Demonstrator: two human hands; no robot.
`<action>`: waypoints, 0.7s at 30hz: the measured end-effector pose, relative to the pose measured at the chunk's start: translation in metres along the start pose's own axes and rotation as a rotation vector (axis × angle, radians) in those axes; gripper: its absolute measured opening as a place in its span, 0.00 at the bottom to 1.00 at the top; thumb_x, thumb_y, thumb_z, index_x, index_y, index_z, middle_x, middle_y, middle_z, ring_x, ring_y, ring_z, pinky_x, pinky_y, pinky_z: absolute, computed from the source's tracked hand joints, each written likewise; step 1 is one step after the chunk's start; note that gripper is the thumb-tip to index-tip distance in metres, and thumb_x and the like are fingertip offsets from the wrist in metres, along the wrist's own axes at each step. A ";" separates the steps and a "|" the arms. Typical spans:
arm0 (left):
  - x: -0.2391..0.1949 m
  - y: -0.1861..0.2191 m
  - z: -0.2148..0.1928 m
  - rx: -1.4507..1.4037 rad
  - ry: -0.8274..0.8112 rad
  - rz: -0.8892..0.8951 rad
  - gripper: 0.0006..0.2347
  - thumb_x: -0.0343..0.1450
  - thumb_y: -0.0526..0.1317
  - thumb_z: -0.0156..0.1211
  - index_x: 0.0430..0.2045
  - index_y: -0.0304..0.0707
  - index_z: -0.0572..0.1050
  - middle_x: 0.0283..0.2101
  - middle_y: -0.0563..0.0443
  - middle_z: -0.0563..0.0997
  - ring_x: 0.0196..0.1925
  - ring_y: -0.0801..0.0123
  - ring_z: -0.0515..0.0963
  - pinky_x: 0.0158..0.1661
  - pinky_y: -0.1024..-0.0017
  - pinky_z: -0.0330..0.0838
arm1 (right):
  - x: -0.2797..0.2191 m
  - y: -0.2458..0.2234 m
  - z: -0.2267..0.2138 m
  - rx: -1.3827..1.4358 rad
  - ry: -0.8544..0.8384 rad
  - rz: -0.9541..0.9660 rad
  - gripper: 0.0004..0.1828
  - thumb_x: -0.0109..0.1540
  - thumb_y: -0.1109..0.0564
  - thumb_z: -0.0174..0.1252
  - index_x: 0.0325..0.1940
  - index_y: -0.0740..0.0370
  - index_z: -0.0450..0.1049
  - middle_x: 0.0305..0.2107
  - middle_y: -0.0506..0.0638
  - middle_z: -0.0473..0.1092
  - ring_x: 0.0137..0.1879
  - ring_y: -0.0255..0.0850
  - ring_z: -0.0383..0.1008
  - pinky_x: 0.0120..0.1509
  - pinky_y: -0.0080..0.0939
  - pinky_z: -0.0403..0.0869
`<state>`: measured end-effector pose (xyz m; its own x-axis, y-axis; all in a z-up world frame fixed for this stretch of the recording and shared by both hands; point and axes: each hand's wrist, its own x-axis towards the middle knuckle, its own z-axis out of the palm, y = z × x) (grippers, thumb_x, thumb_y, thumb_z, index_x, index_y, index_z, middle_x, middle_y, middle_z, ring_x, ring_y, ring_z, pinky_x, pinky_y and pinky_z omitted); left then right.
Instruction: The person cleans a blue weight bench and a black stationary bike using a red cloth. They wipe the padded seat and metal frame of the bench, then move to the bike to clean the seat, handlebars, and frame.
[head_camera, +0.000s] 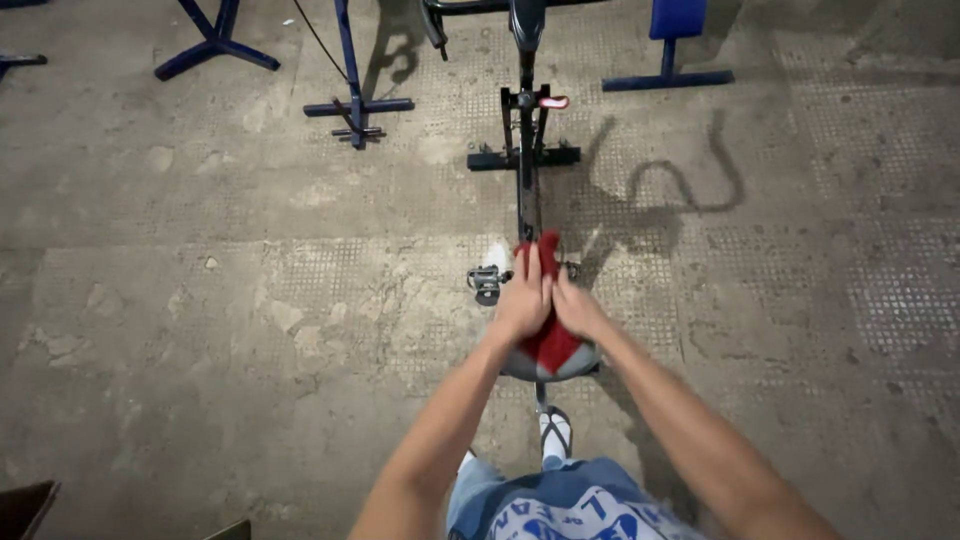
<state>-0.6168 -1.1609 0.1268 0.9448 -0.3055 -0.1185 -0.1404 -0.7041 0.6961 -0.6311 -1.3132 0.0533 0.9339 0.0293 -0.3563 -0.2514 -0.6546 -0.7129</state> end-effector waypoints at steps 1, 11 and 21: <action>-0.017 -0.003 0.003 0.000 0.006 0.003 0.31 0.75 0.46 0.47 0.73 0.30 0.48 0.72 0.21 0.58 0.53 0.28 0.76 0.51 0.48 0.73 | -0.014 0.006 0.000 -0.002 0.003 -0.006 0.37 0.69 0.45 0.38 0.77 0.69 0.47 0.47 0.73 0.73 0.54 0.67 0.75 0.55 0.61 0.74; -0.026 -0.003 0.000 0.244 0.116 0.205 0.30 0.75 0.48 0.47 0.72 0.33 0.51 0.71 0.19 0.56 0.65 0.29 0.68 0.60 0.45 0.67 | -0.007 0.014 0.003 -0.191 0.069 -0.228 0.34 0.68 0.48 0.43 0.72 0.75 0.54 0.54 0.77 0.69 0.57 0.68 0.73 0.59 0.62 0.72; -0.098 0.001 0.017 0.437 0.261 0.241 0.29 0.73 0.50 0.51 0.67 0.31 0.60 0.69 0.23 0.62 0.69 0.35 0.64 0.67 0.41 0.55 | -0.093 0.015 0.004 -0.378 0.261 -0.522 0.39 0.67 0.47 0.47 0.72 0.81 0.50 0.62 0.78 0.61 0.66 0.70 0.66 0.67 0.60 0.68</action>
<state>-0.7142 -1.1424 0.1272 0.9051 -0.3605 0.2254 -0.4181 -0.8513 0.3170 -0.7229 -1.3225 0.0733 0.9512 0.2597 0.1665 0.3082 -0.8238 -0.4757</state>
